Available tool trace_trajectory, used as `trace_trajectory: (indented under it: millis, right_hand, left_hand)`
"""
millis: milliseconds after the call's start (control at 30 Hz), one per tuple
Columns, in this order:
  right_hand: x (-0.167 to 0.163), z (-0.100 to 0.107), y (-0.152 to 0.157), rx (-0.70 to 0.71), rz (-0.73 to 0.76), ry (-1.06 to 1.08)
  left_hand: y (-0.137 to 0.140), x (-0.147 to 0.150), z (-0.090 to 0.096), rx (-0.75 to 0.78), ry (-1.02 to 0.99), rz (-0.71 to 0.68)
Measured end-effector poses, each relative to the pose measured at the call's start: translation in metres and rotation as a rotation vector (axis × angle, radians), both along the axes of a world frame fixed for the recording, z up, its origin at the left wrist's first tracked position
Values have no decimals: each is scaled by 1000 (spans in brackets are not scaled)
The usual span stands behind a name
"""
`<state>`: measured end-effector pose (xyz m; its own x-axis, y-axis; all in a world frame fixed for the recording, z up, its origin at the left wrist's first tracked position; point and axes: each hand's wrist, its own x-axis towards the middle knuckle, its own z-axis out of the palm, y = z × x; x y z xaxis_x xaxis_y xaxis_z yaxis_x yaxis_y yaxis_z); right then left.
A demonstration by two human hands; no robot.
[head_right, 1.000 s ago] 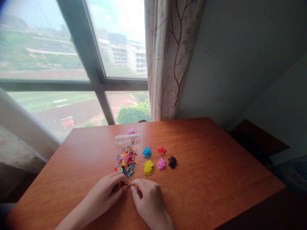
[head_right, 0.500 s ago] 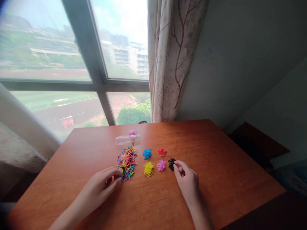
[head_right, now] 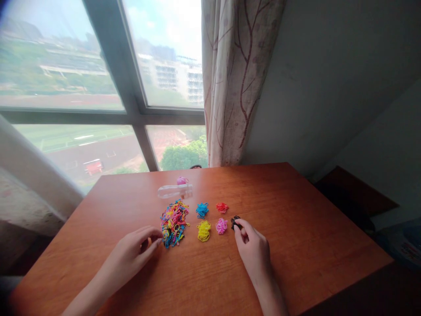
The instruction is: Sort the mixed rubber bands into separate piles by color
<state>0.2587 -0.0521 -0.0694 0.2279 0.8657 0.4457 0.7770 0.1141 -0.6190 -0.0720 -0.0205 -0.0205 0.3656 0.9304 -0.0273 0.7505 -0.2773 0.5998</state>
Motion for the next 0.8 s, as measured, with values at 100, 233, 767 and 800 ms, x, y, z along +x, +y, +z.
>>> trace_trajectory:
  millis: [100, 233, 767, 800]
  right_hand:
    - [-26, 8, -3, -18, 108, 31]
    - [-68, 12, -6, -59, 267, 39]
    - [-121, 4, -23, -185, 418, 84]
    - [-121, 4, -23, -185, 419, 76]
  left_hand:
    - [2, -4, 2, 6, 44, 53]
    - [4, -6, 1, 25, 93, 107]
    - [3, -4, -12, 44, 129, 137]
    - [4, -4, -13, 47, 139, 133]
